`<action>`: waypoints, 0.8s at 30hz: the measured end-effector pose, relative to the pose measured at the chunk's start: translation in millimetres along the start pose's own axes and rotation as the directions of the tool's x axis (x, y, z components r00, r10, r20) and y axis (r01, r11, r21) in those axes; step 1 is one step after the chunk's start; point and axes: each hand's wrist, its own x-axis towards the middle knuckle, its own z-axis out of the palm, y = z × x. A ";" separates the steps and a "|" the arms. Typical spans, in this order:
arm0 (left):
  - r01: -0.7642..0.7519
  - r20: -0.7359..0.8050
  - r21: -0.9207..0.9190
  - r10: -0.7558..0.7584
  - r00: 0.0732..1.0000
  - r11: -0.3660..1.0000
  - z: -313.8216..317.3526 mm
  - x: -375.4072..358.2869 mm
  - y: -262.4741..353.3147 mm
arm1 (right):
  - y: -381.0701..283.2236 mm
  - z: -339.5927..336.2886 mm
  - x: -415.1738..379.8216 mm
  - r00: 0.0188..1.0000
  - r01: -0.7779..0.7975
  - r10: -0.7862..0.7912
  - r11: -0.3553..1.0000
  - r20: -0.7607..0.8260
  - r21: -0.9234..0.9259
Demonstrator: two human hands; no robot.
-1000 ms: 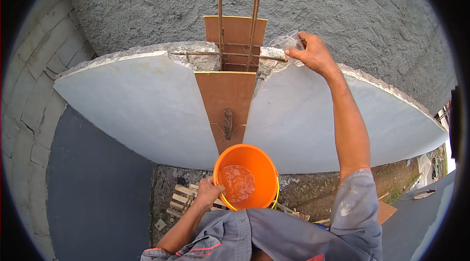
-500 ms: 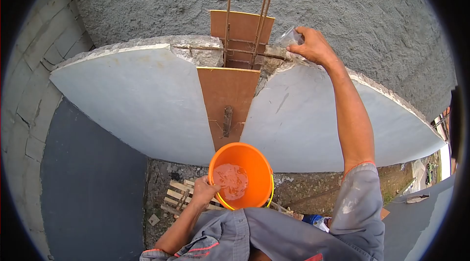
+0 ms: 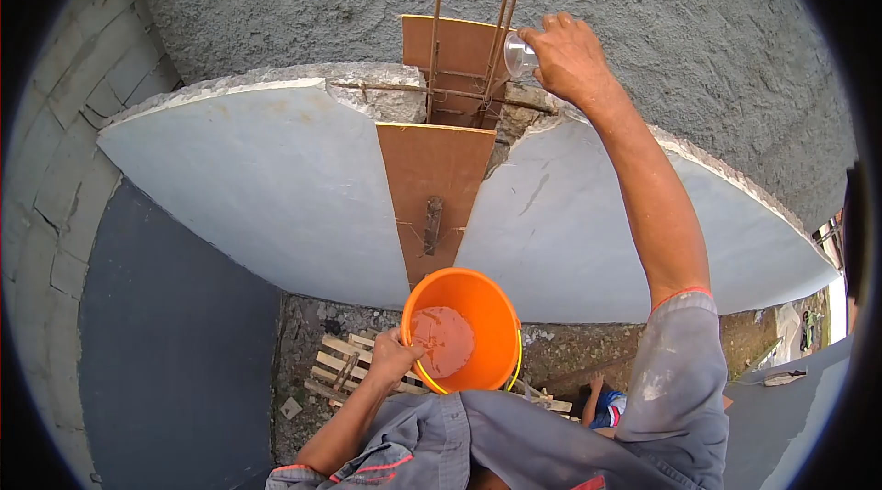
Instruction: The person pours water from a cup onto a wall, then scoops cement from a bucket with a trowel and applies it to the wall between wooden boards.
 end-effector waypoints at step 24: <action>-0.224 0.208 0.450 0.142 0.968 0.865 84.4 -1.7 2.8 | -270.0 138.6 -417.7 0.337 -0.896 -0.288 0.193 0.896 0.399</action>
